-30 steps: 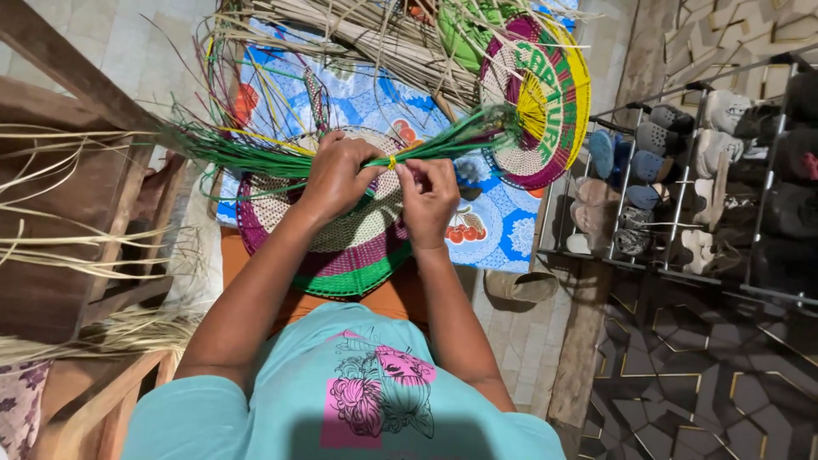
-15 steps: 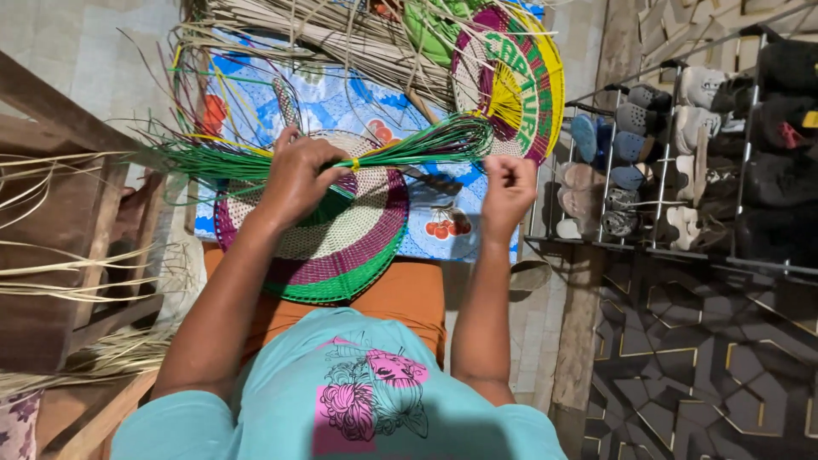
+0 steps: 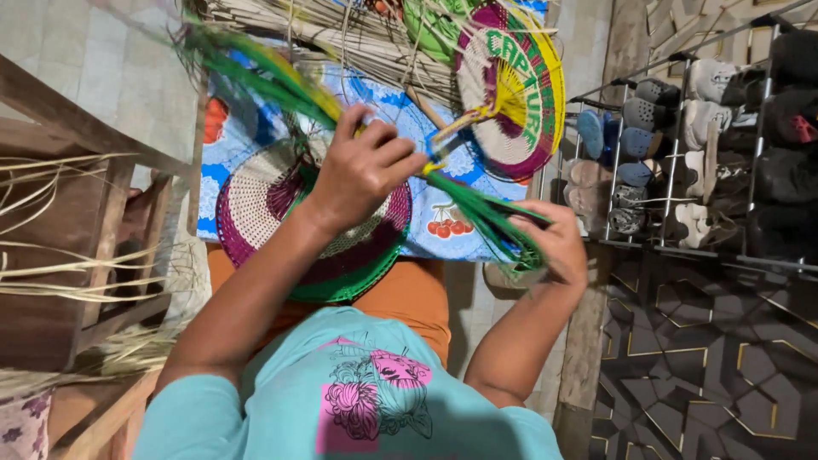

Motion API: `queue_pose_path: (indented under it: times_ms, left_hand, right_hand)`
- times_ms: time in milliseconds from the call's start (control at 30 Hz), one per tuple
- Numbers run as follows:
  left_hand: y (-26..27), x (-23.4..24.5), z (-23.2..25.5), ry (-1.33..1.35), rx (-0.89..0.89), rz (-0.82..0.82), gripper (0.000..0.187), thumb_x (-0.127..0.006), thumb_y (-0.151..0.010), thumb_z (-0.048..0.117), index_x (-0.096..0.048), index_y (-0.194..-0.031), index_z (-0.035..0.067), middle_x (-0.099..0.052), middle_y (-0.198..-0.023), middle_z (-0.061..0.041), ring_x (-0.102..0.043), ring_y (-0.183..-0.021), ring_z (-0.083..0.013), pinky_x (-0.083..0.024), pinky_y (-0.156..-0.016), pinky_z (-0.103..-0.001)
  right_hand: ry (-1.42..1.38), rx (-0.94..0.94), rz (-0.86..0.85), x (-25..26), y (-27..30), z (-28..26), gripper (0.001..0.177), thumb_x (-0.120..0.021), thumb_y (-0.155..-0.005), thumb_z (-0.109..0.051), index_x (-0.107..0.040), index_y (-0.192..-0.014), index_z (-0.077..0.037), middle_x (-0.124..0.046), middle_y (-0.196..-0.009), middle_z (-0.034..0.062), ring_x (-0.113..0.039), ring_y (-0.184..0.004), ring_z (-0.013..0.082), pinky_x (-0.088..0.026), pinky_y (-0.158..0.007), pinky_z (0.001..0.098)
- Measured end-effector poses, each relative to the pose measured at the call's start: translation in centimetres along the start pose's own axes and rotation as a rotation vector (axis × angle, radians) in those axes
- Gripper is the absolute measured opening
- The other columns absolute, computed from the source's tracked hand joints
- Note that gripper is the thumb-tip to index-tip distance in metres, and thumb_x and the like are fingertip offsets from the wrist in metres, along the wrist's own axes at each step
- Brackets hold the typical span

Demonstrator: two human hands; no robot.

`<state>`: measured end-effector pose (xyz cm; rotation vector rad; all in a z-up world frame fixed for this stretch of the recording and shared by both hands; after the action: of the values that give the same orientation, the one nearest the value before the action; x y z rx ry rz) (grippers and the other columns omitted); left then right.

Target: The person is weaving a decorative hand fan using colored straw or fibers.

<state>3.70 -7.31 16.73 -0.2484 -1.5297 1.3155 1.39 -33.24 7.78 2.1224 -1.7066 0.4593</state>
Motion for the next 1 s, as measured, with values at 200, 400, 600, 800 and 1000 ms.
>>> queue_pose_path:
  times_ms: [200,400,600,800,1000]
  left_hand:
    - [-6.2,4.1,1.7,-0.091,-0.220,0.158,0.018,-0.059,-0.097,0.001,-0.061,-0.080,0.004,-0.058,-0.080,-0.004,-0.057,-0.083,-0.0222,-0.035,-0.099,-0.045]
    - [-3.6,-2.2,-2.1,-0.033,-0.232,0.114,0.019,-0.079,-0.084,0.000,-0.063,-0.077,0.007,-0.063,-0.086,-0.004,-0.055,-0.102,-0.0254,-0.040,-0.094,-0.038]
    - [5.9,-7.8,-12.0,0.100,0.497,-0.027,0.009,-0.062,-0.071,0.019,-0.059,-0.075,0.011,-0.058,-0.077,-0.008,-0.047,-0.072,-0.0293,-0.031,-0.060,-0.041]
    - [7.8,-3.9,-9.5,-0.006,0.606,-0.173,0.059,-0.051,-0.059,-0.027,-0.064,-0.103,0.010,-0.047,-0.119,-0.014,-0.039,-0.113,-0.0336,-0.038,-0.093,-0.049]
    - [12.9,-3.7,-7.4,0.526,0.922,0.001,0.015,-0.054,-0.081,-0.001,-0.062,-0.090,0.008,-0.060,-0.088,-0.010,-0.057,-0.079,-0.0199,-0.052,-0.077,-0.035]
  right_hand:
    - [-0.246,0.095,0.435,0.0,-1.0,-1.2,0.020,-0.062,-0.077,-0.003,-0.063,-0.097,-0.005,-0.062,-0.093,0.0050,-0.059,-0.083,0.0120,-0.048,-0.076,0.0198]
    - [-0.182,0.094,0.461,-3.9,-4.3,4.4,0.013,-0.059,-0.084,-0.011,-0.059,-0.097,-0.007,-0.057,-0.089,0.0001,-0.052,-0.086,0.0099,-0.040,-0.079,0.0210]
    - [-0.191,-0.224,0.283,-8.8,-4.9,7.1,0.014,-0.063,-0.082,-0.022,-0.060,-0.083,-0.009,-0.055,-0.077,-0.0044,-0.048,-0.073,0.0048,-0.043,-0.065,0.0220]
    - [-0.319,-0.326,0.321,-10.6,-5.6,8.3,0.021,-0.060,-0.083,-0.024,-0.047,-0.068,-0.016,-0.041,-0.062,-0.0070,-0.040,-0.057,0.0040,-0.033,-0.052,0.0213]
    - [-0.195,0.017,0.392,-12.7,-6.0,3.7,0.009,-0.056,-0.086,-0.022,-0.051,-0.084,-0.014,-0.045,-0.078,-0.0034,-0.040,-0.073,0.0091,-0.033,-0.067,0.0239]
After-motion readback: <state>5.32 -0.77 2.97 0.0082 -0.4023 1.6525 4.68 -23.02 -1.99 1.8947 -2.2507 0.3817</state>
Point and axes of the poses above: each hand's wrist, its own y-axis away from the middle knuckle, its own x-axis out of the back of the hand, z = x × y, the point moved 8 cm from there along -y, towards the middle knuckle
